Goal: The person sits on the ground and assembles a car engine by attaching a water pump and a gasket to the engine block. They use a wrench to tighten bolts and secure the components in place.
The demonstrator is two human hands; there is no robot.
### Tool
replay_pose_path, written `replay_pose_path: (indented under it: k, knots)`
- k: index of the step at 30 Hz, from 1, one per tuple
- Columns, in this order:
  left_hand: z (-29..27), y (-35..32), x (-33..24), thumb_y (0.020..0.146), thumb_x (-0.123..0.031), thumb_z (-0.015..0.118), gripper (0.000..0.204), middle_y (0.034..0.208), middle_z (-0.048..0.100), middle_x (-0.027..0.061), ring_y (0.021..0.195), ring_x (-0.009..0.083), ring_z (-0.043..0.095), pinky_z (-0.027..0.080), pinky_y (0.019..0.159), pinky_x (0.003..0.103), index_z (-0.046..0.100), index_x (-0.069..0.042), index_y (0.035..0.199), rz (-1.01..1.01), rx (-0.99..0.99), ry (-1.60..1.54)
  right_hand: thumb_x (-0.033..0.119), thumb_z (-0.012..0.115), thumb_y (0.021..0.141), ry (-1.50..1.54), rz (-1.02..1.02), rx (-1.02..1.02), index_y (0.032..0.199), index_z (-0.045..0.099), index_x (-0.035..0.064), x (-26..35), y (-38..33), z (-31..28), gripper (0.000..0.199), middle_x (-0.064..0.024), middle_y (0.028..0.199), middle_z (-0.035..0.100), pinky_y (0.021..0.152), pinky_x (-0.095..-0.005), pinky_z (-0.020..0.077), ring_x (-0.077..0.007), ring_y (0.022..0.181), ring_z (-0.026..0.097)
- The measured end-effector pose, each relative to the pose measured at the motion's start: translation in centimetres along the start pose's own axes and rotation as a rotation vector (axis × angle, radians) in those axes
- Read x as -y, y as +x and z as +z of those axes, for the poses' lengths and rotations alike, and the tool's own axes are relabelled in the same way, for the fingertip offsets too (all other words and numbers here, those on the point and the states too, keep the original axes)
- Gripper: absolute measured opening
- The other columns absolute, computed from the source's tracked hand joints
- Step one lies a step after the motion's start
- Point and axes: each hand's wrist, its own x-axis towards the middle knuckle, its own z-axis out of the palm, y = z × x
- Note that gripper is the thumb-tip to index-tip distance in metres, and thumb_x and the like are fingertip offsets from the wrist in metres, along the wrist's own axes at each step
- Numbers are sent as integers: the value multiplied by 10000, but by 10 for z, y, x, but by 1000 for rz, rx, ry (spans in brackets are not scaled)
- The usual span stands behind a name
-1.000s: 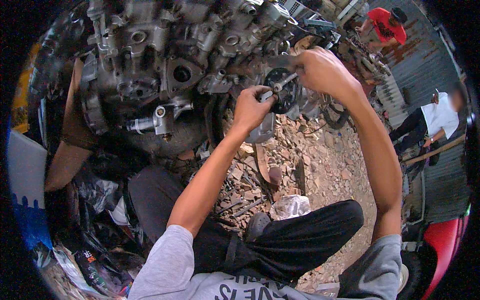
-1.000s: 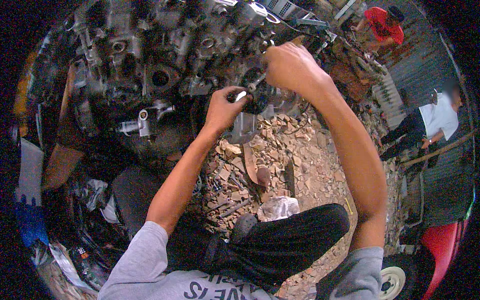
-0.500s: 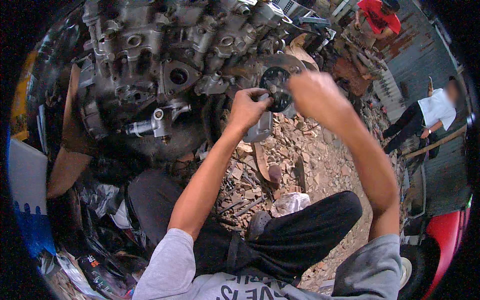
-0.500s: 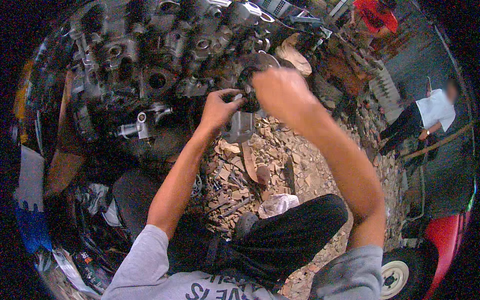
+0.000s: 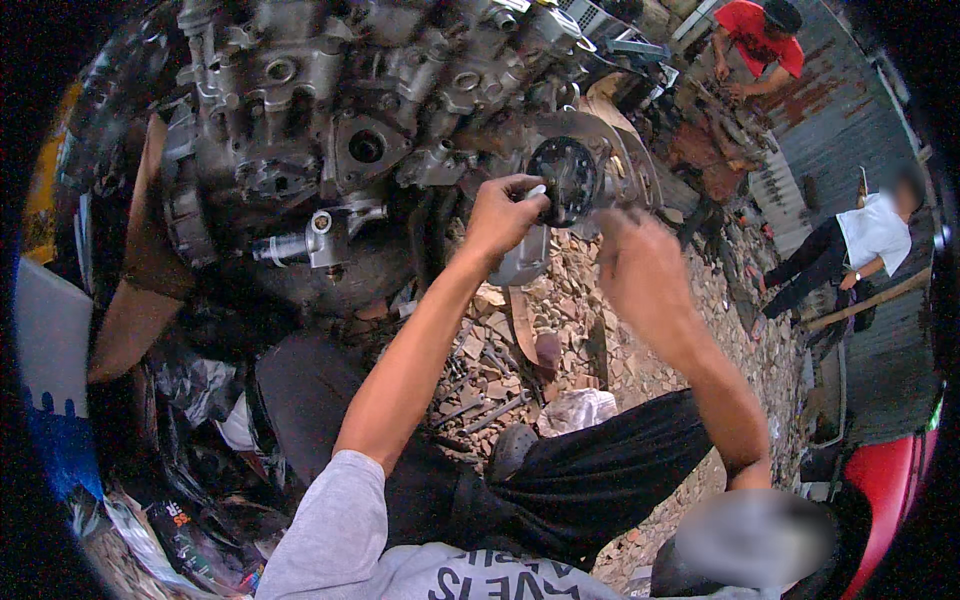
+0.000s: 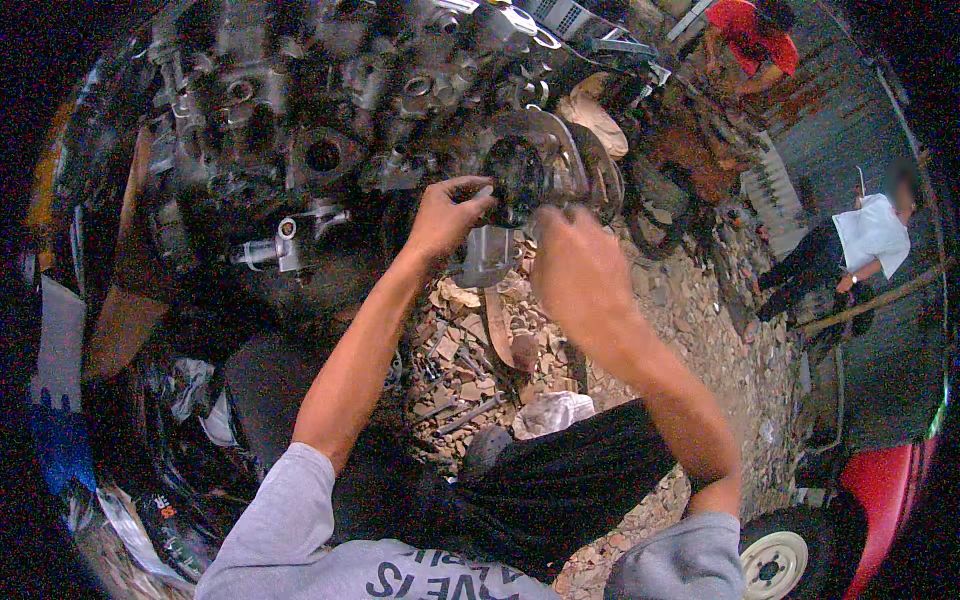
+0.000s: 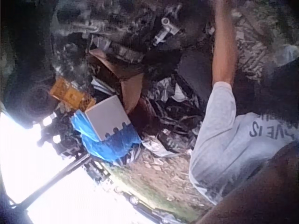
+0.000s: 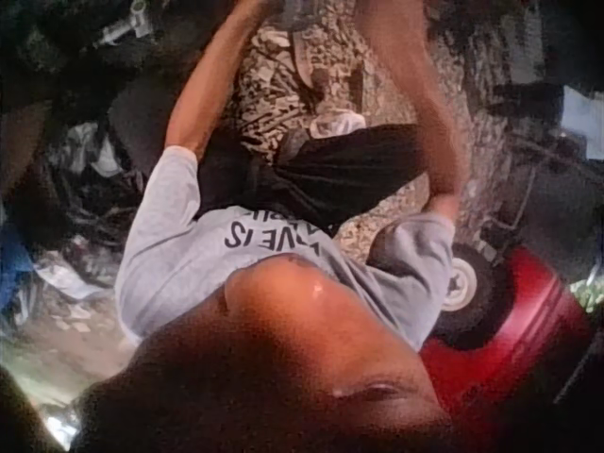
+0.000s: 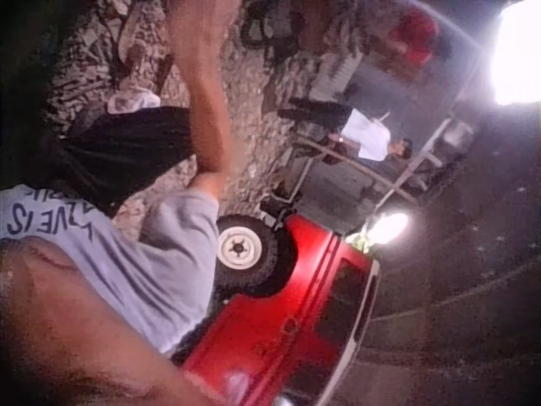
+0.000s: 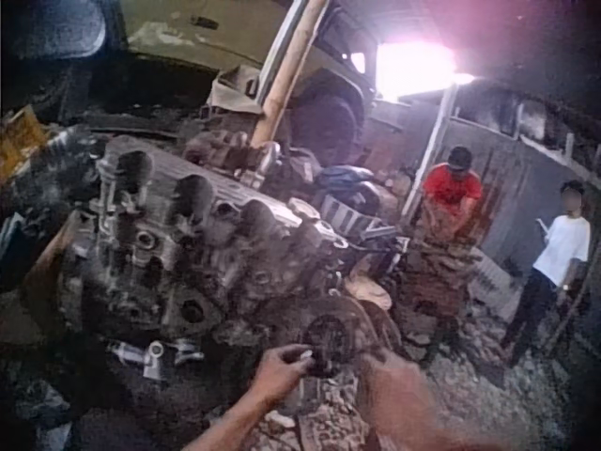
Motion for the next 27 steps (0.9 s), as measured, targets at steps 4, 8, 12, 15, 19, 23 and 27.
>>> replay_pose_path:
  k: [4, 8, 12, 15, 19, 23, 27]
  knots:
    - [4, 5, 7, 823, -179, 742, 296, 916, 731, 67, 786, 114, 624, 507, 769, 281, 734, -15, 1069, -13, -40, 54, 19, 577, 808, 22, -27, -92, 998, 672, 12, -21, 39, -26, 212, -219, 912, 627, 808, -475, 489, -403, 886, 622]
    - [11, 6, 10, 829, -177, 746, 256, 908, 729, 67, 785, 121, 630, 508, 774, 282, 739, -10, 1024, -5, -65, 66, 35, 563, 814, 18, -169, 11, 990, 667, -5, -29, 66, -42, 208, -224, 913, 620, 848, -462, 478, -404, 934, 611]
    - [9, 7, 7, 842, -174, 743, 236, 917, 728, 67, 797, 122, 631, 507, 776, 284, 739, -11, 1014, 47, -76, 139, 23, 545, 805, -9, -218, -52, 1016, 657, -29, -21, 77, -46, 244, -223, 933, 616, 849, -460, 477, -404, 945, 603]
    - [8, 6, 10, 850, -174, 738, 232, 908, 725, 68, 809, 125, 631, 504, 784, 286, 730, -4, 1007, 11, -73, 124, 3, 546, 791, 20, -260, -80, 1035, 657, -30, -20, 83, -41, 270, -222, 930, 613, 857, -470, 475, -403, 946, 601]
    - [11, 9, 16, 856, -166, 721, 234, 905, 717, 68, 817, 126, 622, 494, 780, 287, 713, 10, 1011, -8, -73, 54, 10, 576, 746, -27, -263, -61, 1007, 666, -28, -31, 93, -27, 279, -234, 947, 633, 856, -485, 489, -411, 952, 616]
    - [12, 8, 19, 846, -144, 708, 244, 903, 711, 79, 803, 125, 612, 489, 757, 291, 699, 32, 1015, -2, -76, 1, 51, 620, 699, -2, -307, -88, 931, 681, -28, -46, 111, -15, 252, -251, 934, 664, 845, -503, 515, -410, 927, 650]
    - [11, 10, 21, 858, -135, 695, 236, 910, 711, 79, 825, 128, 619, 493, 773, 289, 695, 34, 1022, 44, -13, -8, 80, 619, 720, -62, -458, -72, 899, 705, -18, -55, 136, -12, 221, -251, 899, 679, 827, -510, 525, -410, 903, 665]
